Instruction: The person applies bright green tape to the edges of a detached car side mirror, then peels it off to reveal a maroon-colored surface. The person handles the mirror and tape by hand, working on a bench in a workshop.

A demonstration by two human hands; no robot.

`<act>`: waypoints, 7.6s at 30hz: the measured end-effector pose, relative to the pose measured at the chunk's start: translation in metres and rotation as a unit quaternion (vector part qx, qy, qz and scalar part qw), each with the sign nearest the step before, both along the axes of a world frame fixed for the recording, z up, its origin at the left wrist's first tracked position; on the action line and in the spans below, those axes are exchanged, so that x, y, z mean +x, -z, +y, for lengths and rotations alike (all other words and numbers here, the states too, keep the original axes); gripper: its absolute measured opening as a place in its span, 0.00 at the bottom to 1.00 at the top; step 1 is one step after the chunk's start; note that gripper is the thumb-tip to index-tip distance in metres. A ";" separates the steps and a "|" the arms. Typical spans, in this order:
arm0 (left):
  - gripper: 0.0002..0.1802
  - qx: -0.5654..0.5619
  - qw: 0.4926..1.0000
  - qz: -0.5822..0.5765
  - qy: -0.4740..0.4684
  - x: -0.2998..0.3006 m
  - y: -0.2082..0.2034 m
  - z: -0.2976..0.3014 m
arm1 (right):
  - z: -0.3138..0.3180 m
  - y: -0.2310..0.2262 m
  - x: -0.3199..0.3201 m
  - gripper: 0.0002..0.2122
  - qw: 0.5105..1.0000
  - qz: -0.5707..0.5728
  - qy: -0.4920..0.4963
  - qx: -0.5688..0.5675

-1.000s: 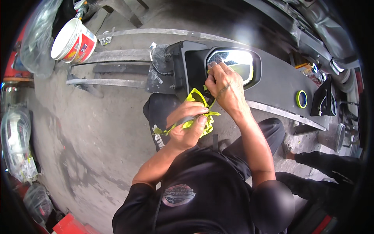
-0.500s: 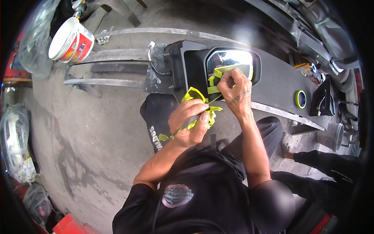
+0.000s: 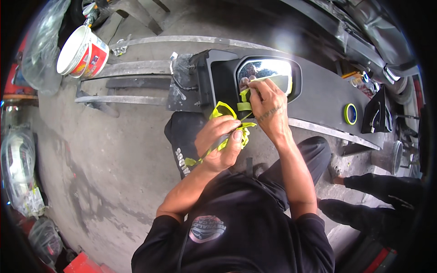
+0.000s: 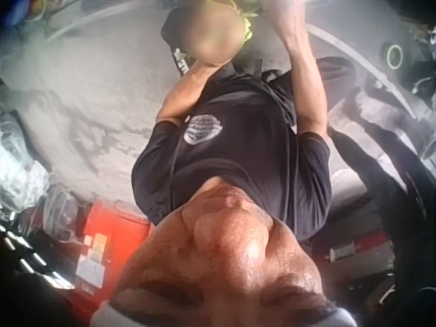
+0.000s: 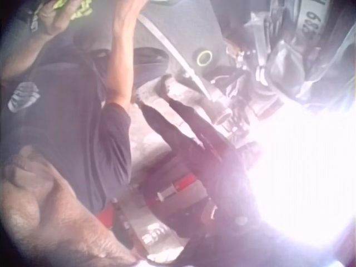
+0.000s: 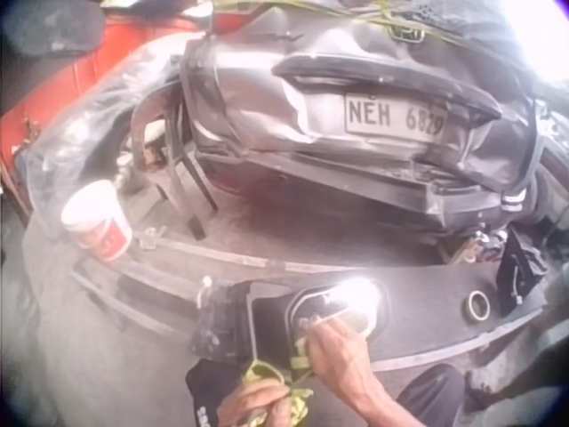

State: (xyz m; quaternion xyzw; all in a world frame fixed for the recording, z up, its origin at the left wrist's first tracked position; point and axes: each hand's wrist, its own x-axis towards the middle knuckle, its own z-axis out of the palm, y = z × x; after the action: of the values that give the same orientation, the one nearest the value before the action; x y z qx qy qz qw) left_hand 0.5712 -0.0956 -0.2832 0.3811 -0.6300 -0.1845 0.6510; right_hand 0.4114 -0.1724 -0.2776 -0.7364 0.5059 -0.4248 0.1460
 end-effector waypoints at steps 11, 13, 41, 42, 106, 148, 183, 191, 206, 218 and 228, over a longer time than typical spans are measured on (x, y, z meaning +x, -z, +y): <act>0.08 0.000 1.000 -0.017 0.010 0.003 0.000 0.001 | 0.002 -0.026 -0.010 0.09 0.975 0.194 -0.055 -0.089; 0.08 -0.003 1.000 -0.015 0.013 0.004 0.000 0.001 | -0.005 -0.021 -0.012 0.10 0.959 0.251 -0.101 -0.088; 0.10 0.027 1.000 -0.009 0.004 0.003 -0.001 0.004 | 0.011 0.002 -0.056 0.19 0.999 0.020 -0.016 0.020; 0.10 0.027 1.000 -0.009 0.003 0.003 0.000 0.005 | 0.008 0.001 -0.045 0.22 1.000 0.022 0.015 0.011; 0.08 0.388 0.802 0.068 0.450 0.004 -0.068 0.060 | 0.015 -0.002 -0.038 0.13 0.993 0.061 -0.101 -0.016; 0.10 0.214 0.950 -0.151 0.169 0.040 0.010 0.052 | -0.009 -0.018 -0.019 0.07 0.970 0.184 -0.149 0.051; 0.08 0.256 0.952 -0.101 0.132 0.026 -0.002 0.055 | -0.003 -0.008 -0.041 0.10 0.969 0.160 -0.188 -0.010; 0.07 0.263 0.954 -0.099 0.100 0.022 -0.003 0.059 | 0.004 0.000 -0.067 0.08 0.982 0.064 -0.174 0.027; 0.05 0.285 0.951 -0.089 0.078 0.015 -0.009 0.062 | 0.010 0.037 -0.129 0.05 0.934 -0.320 -0.068 0.144; 0.07 0.333 0.939 -0.032 0.073 0.010 -0.006 0.068 | -0.016 0.053 -0.258 0.08 0.750 -0.656 -0.083 -0.027; 0.14 0.489 0.809 0.177 0.276 -0.006 -0.018 0.080 | 0.096 -0.047 -0.101 0.06 0.947 -0.275 -0.103 0.134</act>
State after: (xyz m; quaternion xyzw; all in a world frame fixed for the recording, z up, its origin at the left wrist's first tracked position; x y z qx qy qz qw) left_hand 0.5652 -0.0153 -0.2649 0.4200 -0.4095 -0.7039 0.4006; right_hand 0.3106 -0.0761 -0.2305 -0.6131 0.4196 -0.5217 0.4194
